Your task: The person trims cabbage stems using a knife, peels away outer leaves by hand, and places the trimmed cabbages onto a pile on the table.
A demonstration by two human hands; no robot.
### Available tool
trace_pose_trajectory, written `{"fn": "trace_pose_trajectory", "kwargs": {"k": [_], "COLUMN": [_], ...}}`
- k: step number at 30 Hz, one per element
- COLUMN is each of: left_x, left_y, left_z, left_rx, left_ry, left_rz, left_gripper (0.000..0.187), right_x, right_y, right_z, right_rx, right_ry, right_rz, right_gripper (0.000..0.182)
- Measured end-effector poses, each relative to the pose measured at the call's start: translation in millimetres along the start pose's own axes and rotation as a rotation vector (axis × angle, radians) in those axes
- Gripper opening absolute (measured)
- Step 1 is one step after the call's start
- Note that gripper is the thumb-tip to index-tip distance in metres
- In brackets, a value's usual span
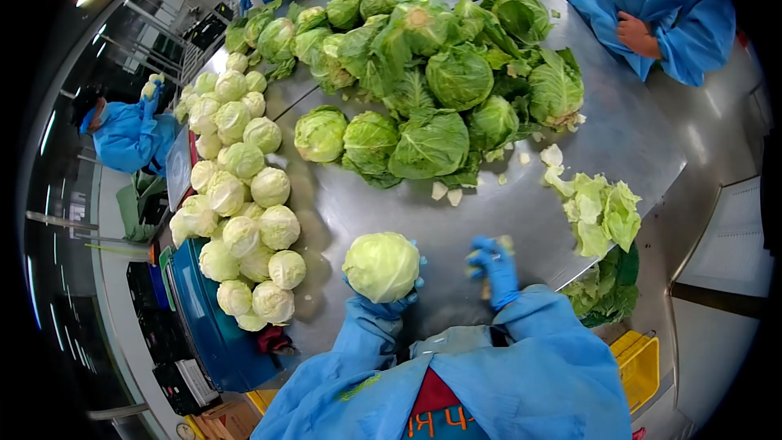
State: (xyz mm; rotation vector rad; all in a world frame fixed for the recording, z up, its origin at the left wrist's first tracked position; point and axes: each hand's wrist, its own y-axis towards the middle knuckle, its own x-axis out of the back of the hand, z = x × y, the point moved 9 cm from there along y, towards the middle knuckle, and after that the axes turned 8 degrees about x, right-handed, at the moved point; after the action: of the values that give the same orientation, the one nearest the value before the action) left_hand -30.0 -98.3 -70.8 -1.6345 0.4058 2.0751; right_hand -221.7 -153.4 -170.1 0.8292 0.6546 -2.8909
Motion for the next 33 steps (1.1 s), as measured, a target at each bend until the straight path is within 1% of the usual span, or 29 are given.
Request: {"fn": "trace_pose_trajectory", "kwargs": {"k": [1,2,3,5,6,7,8,9,10,13,14,16,18,19,21,23,24,27,30,33], "left_x": [1,2,4,3,5,8,18,19,11,4,4,52,45,-1,-27,-24,-8,23,37,43], "left_y": [-4,-7,-9,-9,-10,-14,-21,-25,-24,-18,-17,-37,-34,-15,-2,2,2,-5,-10,-18], "left_z": [0,3,4,7,9,10,3,4,8,11,11,-12,-17,-5,-4,-4,-10,-18,-24,-29], "left_rx": [0.008,0.015,0.024,0.068,0.090,0.113,0.036,0.041,0.046,0.078,0.095,0.097,0.003,-0.092,-0.198,-0.219,-0.248,-0.314,-0.384,-0.411], "left_ry": [-0.028,-0.056,-0.083,0.036,0.093,0.148,0.307,0.316,0.324,0.339,0.344,0.338,0.306,0.277,0.242,0.225,0.199,0.036,-0.003,0.030], "left_rz": [-0.003,-0.005,-0.007,0.047,0.072,0.097,-0.026,-0.027,-0.029,-0.004,0.009,-0.068,-0.130,-0.152,-0.191,-0.227,-0.208,-0.338,-0.413,-0.474], "left_gripper": [0.084,0.084,0.084,0.090,0.093,0.096,0.098,0.099,0.099,0.099,0.099,0.094,0.089,0.087,0.088,0.093,0.103,0.100,0.096,0.088], "right_x": [25,43,61,104,130,136,137,137,130,104,84,56,31,20,4,-3,-4,-8,-6,-2], "right_y": [9,15,19,28,29,26,19,12,6,6,3,4,3,2,3,3,2,-2,-4,-3], "right_z": [20,51,72,101,109,114,127,138,141,121,115,96,80,73,61,48,44,39,41,35], "right_rx": [0.103,0.247,0.349,0.441,0.476,0.442,0.407,0.371,0.370,0.290,0.243,0.216,0.157,0.114,0.063,0.045,0.025,-0.025,-0.014,-0.019], "right_ry": [-0.129,-0.185,-0.182,-0.106,-0.117,-0.177,-0.236,-0.297,-0.299,-0.351,-0.359,-0.386,-0.401,-0.403,-0.402,-0.403,-0.406,-0.423,-0.410,-0.405], "right_rz": [-0.147,-0.205,-0.261,-0.307,-0.404,-0.456,-0.508,-0.560,-0.567,-0.378,-0.372,-0.323,-0.260,-0.221,-0.154,-0.103,-0.098,-0.056,-0.042,-0.035], "right_gripper": [0.030,0.032,0.033,0.036,0.036,0.035,0.035,0.035,0.033,0.031,0.031,0.033,0.033,0.033,0.033,0.033,0.033,0.034,0.031,0.030]}}
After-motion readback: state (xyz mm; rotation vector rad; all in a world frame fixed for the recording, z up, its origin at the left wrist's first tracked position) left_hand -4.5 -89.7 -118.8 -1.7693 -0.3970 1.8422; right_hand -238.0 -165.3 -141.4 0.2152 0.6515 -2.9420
